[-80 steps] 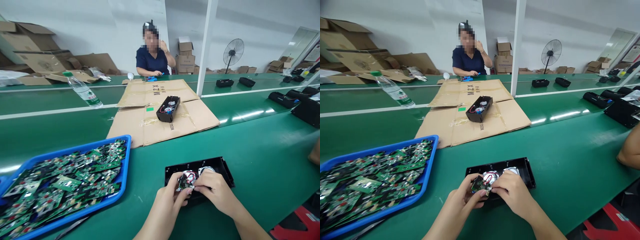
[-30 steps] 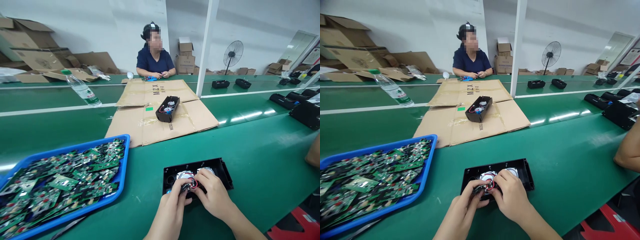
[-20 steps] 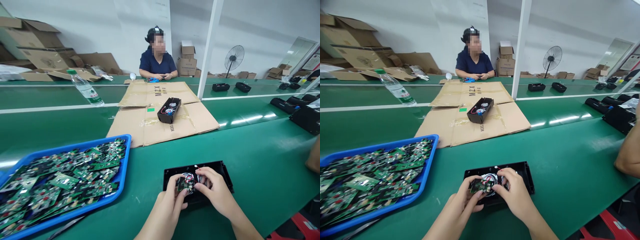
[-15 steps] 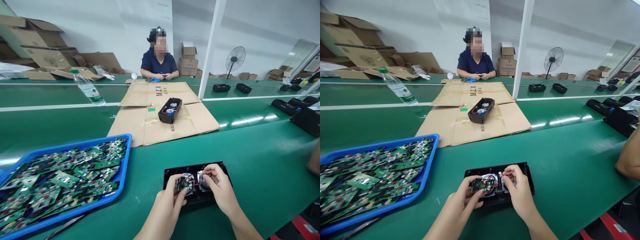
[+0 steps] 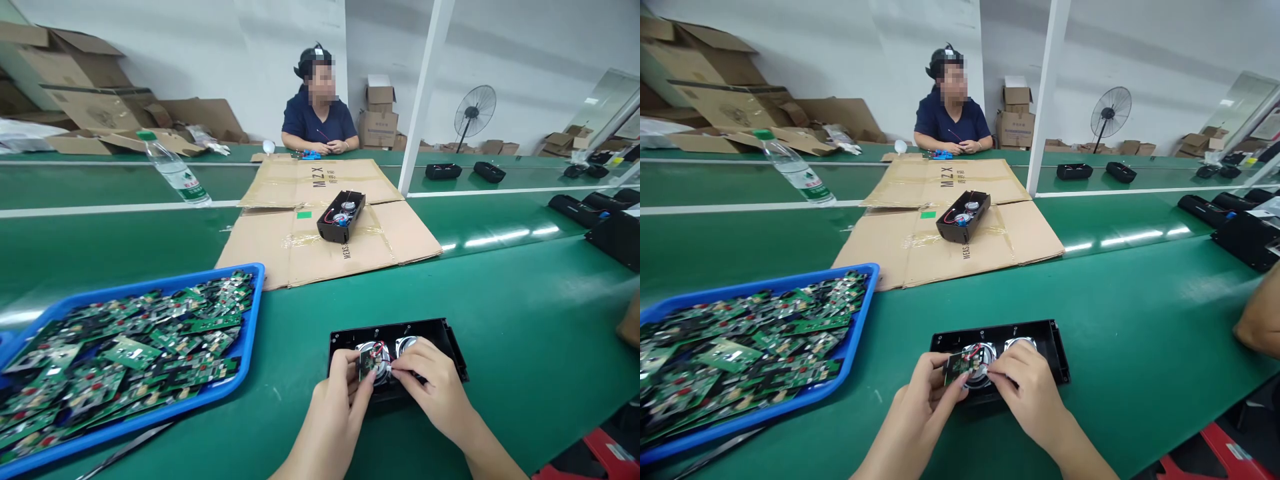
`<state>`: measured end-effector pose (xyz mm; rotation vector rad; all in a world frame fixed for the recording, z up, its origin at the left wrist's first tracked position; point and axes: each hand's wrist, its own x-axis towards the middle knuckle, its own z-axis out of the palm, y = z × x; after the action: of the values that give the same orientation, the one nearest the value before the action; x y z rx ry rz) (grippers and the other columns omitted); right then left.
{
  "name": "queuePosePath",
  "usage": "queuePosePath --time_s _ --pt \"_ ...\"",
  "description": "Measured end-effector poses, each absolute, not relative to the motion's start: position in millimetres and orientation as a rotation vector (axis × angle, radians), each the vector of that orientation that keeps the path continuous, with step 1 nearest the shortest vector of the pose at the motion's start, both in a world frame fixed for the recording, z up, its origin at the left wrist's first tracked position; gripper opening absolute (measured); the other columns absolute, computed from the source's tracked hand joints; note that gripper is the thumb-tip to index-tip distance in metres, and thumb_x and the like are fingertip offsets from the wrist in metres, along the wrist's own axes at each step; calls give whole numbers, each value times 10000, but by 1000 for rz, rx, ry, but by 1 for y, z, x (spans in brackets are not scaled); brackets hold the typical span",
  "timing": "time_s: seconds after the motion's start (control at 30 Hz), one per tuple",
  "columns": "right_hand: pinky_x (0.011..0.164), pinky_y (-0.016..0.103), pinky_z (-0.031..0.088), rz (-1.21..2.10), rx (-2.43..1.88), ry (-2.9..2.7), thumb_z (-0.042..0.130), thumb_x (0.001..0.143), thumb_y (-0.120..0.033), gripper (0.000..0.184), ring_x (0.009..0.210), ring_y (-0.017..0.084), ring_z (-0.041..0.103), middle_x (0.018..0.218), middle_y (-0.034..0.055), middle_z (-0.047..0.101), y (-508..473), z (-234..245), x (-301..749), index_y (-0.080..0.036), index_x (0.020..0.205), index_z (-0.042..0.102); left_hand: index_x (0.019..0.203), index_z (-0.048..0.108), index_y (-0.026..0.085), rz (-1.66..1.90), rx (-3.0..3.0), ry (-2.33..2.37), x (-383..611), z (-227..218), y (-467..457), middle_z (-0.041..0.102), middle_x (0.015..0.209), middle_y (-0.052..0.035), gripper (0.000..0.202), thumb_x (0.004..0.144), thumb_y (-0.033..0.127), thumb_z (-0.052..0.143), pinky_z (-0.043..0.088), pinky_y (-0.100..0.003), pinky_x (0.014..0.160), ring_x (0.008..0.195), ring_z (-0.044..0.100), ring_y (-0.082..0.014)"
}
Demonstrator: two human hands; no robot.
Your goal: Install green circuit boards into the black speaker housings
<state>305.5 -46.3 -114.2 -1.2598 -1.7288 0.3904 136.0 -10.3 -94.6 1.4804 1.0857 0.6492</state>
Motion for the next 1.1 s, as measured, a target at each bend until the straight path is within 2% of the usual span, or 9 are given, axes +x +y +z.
queuePosePath --time_s 0.17,0.5,0.9,1.1 --pt "577 289 421 271 -1241 -1797 505 897 -127 164 652 154 511 713 32 608 -45 -115 303 -179 807 632 932 412 251 652 1476 1108 136 -93 -9 702 961 -48 134 846 346 448 552 -290 673 759 696 -193" --pt "562 299 382 171 -1303 -1919 429 937 -141 228 633 157 470 711 33 610 -47 -115 299 -171 831 629 1006 409 255 578 1530 1099 137 -94 -11 716 874 -35 173 861 345 432 545 -300 685 805 690 -217" --pt "545 298 357 31 -1219 -2066 420 930 -92 243 629 155 472 709 46 620 -48 -114 299 -151 822 630 1058 434 253 512 1575 1061 135 -93 -7 638 723 2 207 873 335 391 526 -287 645 675 635 -194" --pt "569 311 380 148 -1353 -1972 450 939 -195 239 612 158 490 660 25 582 -48 -118 297 -174 769 618 1082 462 266 516 1691 1033 135 -91 -9 671 761 -6 221 882 304 375 506 -256 611 668 648 -186"
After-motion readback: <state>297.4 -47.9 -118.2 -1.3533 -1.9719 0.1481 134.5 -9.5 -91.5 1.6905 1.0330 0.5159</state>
